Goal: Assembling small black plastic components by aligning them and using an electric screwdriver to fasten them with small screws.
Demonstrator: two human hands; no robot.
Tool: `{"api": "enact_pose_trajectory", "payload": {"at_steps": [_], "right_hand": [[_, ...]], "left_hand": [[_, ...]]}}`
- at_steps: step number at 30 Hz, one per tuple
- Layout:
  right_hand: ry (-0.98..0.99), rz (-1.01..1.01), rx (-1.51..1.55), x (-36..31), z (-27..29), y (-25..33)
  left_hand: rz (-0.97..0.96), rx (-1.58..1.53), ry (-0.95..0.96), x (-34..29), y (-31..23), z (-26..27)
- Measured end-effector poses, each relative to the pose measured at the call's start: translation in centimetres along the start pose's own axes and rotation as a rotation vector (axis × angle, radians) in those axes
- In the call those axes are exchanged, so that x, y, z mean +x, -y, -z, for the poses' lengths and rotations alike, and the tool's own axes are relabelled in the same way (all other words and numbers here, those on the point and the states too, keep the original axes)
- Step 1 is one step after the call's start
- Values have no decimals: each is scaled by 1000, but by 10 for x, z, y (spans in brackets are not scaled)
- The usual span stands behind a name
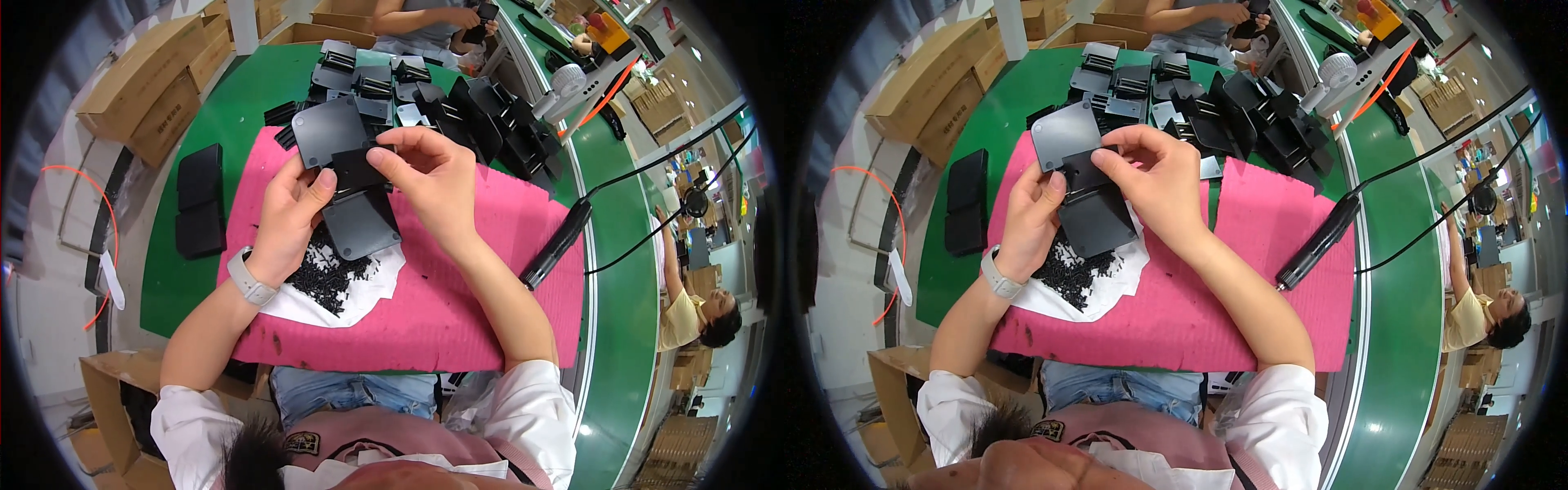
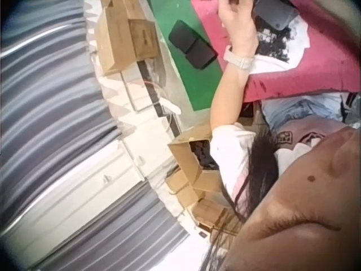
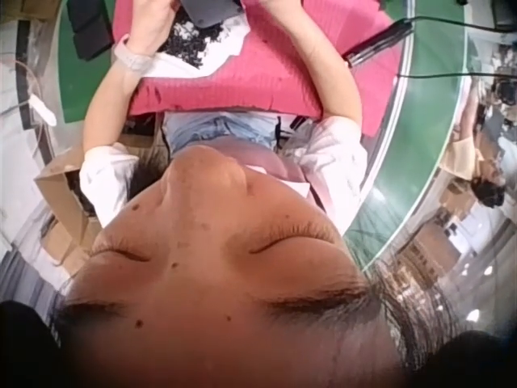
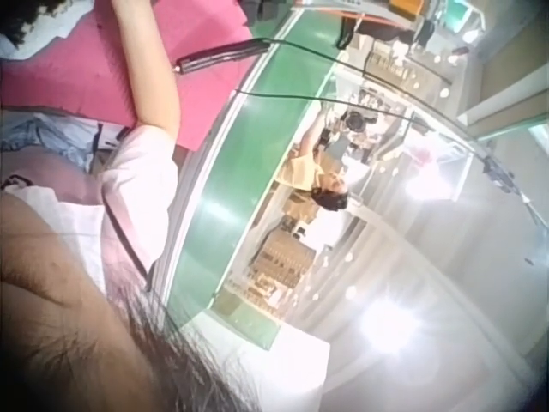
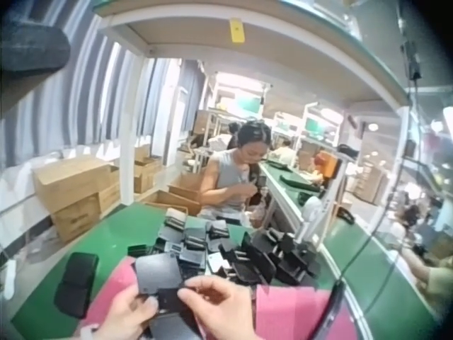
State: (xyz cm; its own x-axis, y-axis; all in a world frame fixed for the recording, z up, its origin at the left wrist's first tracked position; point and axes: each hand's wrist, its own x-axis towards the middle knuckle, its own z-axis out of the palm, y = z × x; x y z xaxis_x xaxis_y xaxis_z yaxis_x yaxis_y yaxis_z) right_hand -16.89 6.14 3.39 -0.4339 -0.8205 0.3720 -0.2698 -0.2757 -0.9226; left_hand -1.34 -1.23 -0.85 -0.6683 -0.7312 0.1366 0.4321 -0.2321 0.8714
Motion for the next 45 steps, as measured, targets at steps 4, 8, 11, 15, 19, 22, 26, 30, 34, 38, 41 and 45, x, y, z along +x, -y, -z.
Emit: {"api": "enact_pose_trajectory", "payload": {"at_steps": [4,8,11,15,19,22,26,30,34,38,41,45], "right_hand": [[84,-101,-13,2,6,2],[94,2,-195,-1,1,-7],[-7,388,-512,-5,-9,-13],[35,349,-644,-5,-11,-17],[203,20,-464,-10,5,-1],[264,-228,-212,-27,32,2],[133,-438,-259,-70,75,19],[68,-490,-474,-100,100,0],[45,-453,-666,-103,92,2],[24,-256,-942,-108,96,-9],[27,-274,-955,-110,96,-3],[10,-275,-965,-114,105,4]], "left_hand": [[-1,90,-3,-2,4,4],[-13,40,-16,-2,5,4],[6,141,-1,2,9,10],[-23,105,25,3,-1,5],[65,286,113,3,-10,5],[-30,585,236,-7,-6,-4],[-369,1205,395,-8,-21,-3],[-433,1455,544,-12,-24,0],[-375,1496,510,-13,-19,1],[-326,1457,522,-10,-16,-1],[-330,1459,496,-11,-16,-1],[-308,1457,453,-11,-19,-2]]}}
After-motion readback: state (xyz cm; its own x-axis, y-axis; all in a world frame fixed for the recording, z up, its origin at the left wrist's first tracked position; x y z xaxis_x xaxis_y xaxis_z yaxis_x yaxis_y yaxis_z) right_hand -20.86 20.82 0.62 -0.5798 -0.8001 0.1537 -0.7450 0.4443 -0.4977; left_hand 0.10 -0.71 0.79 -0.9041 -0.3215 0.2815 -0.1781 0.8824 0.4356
